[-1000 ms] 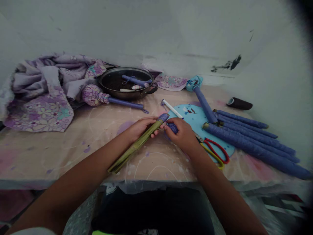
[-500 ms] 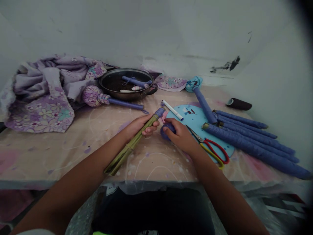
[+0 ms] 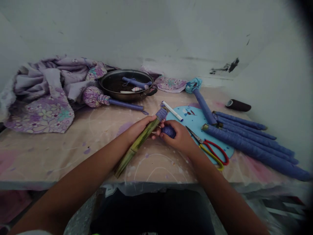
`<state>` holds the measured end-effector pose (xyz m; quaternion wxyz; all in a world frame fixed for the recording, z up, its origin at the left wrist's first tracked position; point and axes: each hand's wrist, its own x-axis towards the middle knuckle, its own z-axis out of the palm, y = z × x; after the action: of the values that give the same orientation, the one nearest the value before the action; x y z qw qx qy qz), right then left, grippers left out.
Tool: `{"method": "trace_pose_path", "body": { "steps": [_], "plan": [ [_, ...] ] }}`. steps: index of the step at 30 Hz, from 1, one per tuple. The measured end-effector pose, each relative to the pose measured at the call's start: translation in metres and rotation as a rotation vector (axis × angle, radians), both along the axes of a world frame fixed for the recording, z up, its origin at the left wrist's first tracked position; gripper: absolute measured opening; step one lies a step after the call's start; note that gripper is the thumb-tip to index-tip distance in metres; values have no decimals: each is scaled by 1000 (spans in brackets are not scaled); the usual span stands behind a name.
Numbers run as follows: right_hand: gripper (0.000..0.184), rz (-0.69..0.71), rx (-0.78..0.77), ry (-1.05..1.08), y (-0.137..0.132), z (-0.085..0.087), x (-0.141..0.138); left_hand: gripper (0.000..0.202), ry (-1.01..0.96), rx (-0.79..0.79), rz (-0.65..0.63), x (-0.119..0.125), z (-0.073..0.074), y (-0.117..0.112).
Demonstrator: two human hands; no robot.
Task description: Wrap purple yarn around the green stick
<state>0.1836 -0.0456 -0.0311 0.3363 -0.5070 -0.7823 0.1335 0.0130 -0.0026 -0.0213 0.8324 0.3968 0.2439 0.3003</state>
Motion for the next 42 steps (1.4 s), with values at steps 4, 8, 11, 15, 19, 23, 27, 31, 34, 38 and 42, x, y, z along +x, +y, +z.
{"method": "trace_pose_path", "body": {
  "steps": [4, 8, 11, 15, 19, 23, 27, 31, 34, 38, 42],
  "plan": [
    [49, -2, -43, 18, 0, -3, 0, 27, -50, -68, 24, -3, -2, 4],
    [56, -1, -51, 27, 1, -5, 0, 23, -30, -61, -15, -5, 0, 5],
    [60, -15, -56, 23, 1, -6, 0, 27, 8, -6, -13, -5, 2, 3],
    [61, -12, -65, 2, 1, -8, -1, 33, 10, 84, -27, -3, 2, 1],
    [60, -19, -66, 10, 1, -8, -1, 20, -7, 147, -29, -2, 1, 2],
    [60, -5, -54, 18, 0, -6, -1, 13, 85, 112, 105, -2, 2, 0],
    [56, -2, -33, 1, 1, -7, -1, 23, 125, 32, 105, -1, 3, 1],
    [54, -16, -11, -15, 0, -11, -6, 27, 175, 83, 125, 0, 1, 1],
    [51, -53, -11, -23, -1, -13, -12, 31, 242, 182, 130, 2, 0, 1],
    [47, -66, -16, -11, 0, -14, -13, 30, 172, 216, 182, 3, -1, 0],
    [43, -63, 2, 9, 1, -14, -11, 32, 243, 190, 194, 4, -2, 0]
  ]
}}
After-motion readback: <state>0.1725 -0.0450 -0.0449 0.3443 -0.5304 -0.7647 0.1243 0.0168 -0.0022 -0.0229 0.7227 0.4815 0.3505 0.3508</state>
